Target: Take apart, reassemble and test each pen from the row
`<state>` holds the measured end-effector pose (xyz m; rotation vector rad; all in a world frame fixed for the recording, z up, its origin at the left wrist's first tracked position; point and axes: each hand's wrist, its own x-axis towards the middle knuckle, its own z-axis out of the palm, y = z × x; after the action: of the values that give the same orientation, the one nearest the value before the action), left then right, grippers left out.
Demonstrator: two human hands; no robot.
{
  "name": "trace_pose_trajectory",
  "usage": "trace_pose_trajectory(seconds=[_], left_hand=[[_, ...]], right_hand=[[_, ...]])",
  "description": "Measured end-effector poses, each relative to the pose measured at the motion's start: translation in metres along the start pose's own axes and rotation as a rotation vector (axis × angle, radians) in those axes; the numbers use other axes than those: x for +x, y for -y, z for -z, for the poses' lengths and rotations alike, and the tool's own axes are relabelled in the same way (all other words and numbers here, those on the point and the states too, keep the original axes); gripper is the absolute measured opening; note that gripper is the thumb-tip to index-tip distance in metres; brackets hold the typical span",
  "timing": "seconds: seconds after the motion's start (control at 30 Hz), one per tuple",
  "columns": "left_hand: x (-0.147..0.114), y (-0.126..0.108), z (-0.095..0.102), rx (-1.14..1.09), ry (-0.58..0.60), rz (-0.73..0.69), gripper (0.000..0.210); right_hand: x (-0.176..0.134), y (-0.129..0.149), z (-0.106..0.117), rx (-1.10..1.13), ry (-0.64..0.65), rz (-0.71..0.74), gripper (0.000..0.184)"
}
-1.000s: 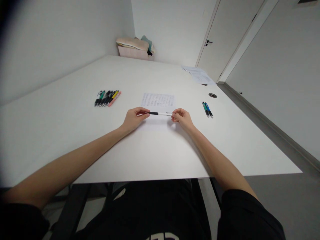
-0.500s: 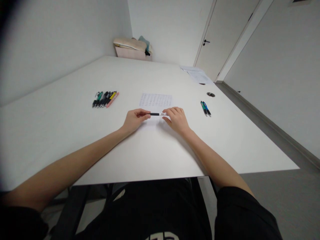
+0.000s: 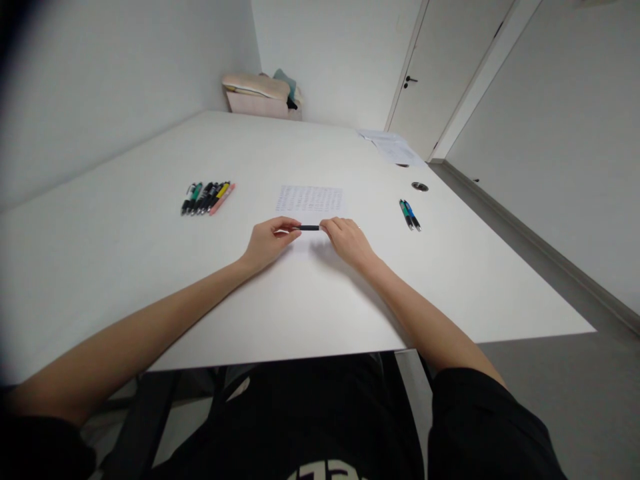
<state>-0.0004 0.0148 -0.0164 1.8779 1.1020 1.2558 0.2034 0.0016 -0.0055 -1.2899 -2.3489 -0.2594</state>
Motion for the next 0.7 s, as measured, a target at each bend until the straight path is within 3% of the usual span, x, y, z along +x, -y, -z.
trace_pose_trajectory(seconds=[0.43,0.7], left_hand=[[-0.0011,0.0007,0.0039,0.366,0.105,-0.299,0.019],[0.0026,-0.0001,0.0064,0.466,0.168,-0.290,0.028]], right_hand=[[-0.0037,0.0020,0.0018,-0.118,-0.005,-0.009,0.034],[-0.0035,-0.0002,0.0003,-0.113,-0.038,0.016,0.035]])
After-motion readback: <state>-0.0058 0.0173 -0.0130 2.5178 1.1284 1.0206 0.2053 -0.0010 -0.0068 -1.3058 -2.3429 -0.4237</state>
